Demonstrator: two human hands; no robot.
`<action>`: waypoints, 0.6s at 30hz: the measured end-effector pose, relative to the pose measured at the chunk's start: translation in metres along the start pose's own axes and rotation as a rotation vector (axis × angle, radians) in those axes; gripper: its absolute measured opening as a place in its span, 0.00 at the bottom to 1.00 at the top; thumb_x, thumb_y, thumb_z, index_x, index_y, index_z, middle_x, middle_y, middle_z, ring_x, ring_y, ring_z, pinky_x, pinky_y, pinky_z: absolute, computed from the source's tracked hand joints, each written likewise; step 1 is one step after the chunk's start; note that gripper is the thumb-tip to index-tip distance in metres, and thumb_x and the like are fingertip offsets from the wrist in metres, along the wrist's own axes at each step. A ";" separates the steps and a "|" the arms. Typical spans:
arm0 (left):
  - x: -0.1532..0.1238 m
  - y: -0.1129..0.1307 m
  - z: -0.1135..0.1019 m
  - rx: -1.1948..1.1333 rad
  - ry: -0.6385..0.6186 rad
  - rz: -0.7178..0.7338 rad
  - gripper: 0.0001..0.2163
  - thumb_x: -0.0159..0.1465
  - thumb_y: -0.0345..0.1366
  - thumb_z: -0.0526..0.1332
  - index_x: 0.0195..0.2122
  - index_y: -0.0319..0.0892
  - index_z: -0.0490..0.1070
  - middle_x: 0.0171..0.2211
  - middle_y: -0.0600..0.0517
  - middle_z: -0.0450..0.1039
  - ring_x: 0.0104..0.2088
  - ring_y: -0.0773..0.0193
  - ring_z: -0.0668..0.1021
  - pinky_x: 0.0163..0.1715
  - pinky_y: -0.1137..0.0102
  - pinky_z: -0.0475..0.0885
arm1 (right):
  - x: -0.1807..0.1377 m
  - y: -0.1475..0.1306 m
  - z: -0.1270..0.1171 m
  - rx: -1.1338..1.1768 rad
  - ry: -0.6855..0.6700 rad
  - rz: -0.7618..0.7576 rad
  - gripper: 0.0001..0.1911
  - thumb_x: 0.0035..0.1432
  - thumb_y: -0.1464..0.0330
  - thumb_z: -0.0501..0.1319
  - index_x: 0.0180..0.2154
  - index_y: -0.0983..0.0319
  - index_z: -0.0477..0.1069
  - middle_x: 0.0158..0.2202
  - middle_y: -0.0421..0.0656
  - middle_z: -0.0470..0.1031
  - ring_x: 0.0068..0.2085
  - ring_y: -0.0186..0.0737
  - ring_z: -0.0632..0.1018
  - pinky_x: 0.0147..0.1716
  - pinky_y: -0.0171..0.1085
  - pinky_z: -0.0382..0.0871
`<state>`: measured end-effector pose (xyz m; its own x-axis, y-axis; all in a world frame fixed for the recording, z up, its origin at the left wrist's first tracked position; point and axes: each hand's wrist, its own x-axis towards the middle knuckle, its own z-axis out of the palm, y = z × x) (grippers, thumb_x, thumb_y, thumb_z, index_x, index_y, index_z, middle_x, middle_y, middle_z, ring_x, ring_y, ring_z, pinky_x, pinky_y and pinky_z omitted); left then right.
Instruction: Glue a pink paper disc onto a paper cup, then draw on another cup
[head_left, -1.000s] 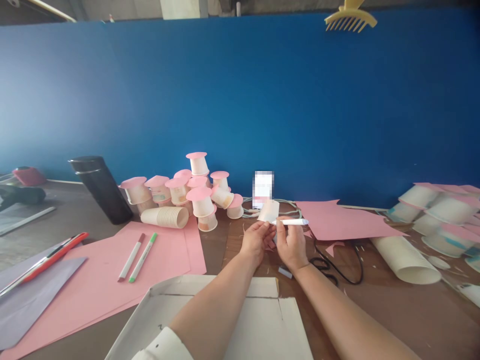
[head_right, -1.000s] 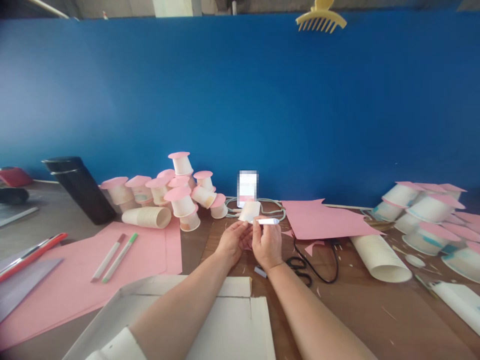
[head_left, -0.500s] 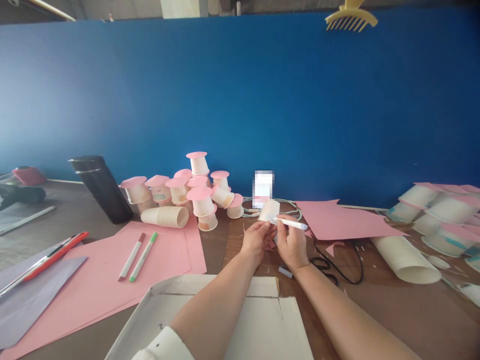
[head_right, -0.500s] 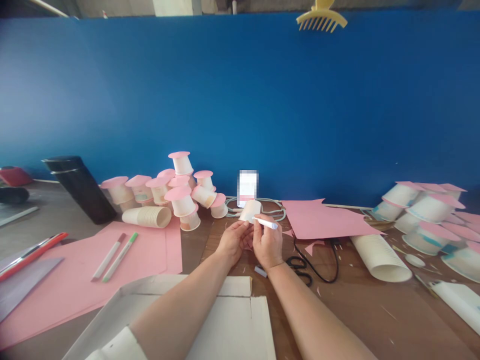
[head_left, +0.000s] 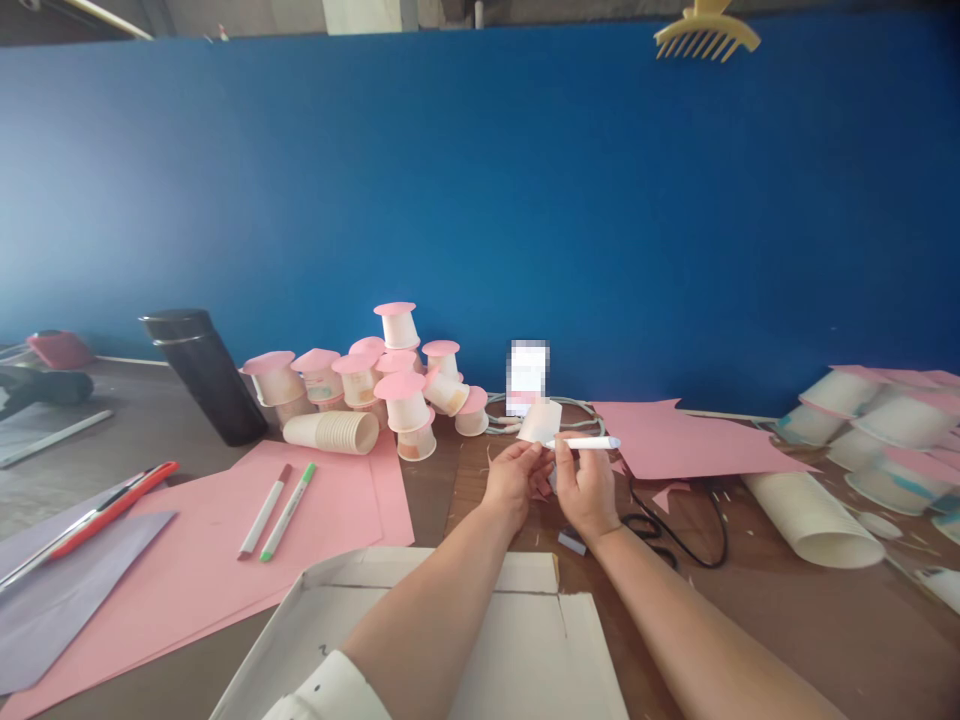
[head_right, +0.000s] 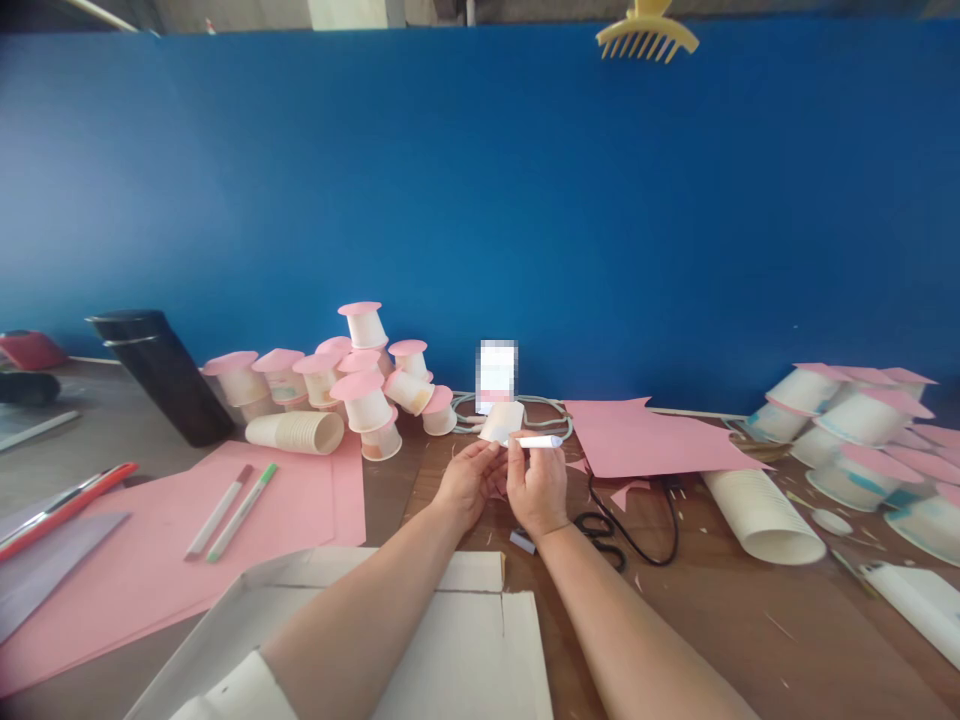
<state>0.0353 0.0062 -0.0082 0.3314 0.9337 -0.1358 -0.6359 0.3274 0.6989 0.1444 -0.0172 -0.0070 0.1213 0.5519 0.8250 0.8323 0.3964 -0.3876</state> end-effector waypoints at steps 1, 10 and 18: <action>0.000 0.000 0.000 0.002 0.001 -0.003 0.13 0.52 0.38 0.69 0.32 0.36 0.71 0.29 0.46 0.75 0.25 0.66 0.77 0.20 0.75 0.67 | 0.000 0.000 0.000 0.001 -0.005 0.000 0.10 0.64 0.64 0.52 0.39 0.62 0.68 0.38 0.48 0.75 0.40 0.45 0.74 0.42 0.46 0.68; 0.000 0.000 0.001 -0.002 0.009 0.017 0.10 0.53 0.36 0.69 0.30 0.36 0.71 0.29 0.45 0.76 0.29 0.66 0.78 0.28 0.75 0.71 | 0.000 0.002 0.002 -0.002 0.032 -0.022 0.11 0.64 0.65 0.52 0.43 0.62 0.69 0.42 0.49 0.75 0.44 0.44 0.74 0.47 0.46 0.68; 0.000 0.000 0.001 0.019 0.002 -0.005 0.13 0.51 0.38 0.69 0.32 0.36 0.71 0.29 0.46 0.76 0.26 0.66 0.77 0.21 0.75 0.67 | 0.001 0.000 0.001 0.011 0.031 -0.001 0.12 0.65 0.64 0.52 0.43 0.61 0.70 0.43 0.49 0.76 0.45 0.44 0.75 0.47 0.47 0.68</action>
<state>0.0363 0.0063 -0.0079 0.3331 0.9323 -0.1407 -0.6209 0.3292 0.7114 0.1438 -0.0159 -0.0063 0.1373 0.5283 0.8379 0.8263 0.4054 -0.3910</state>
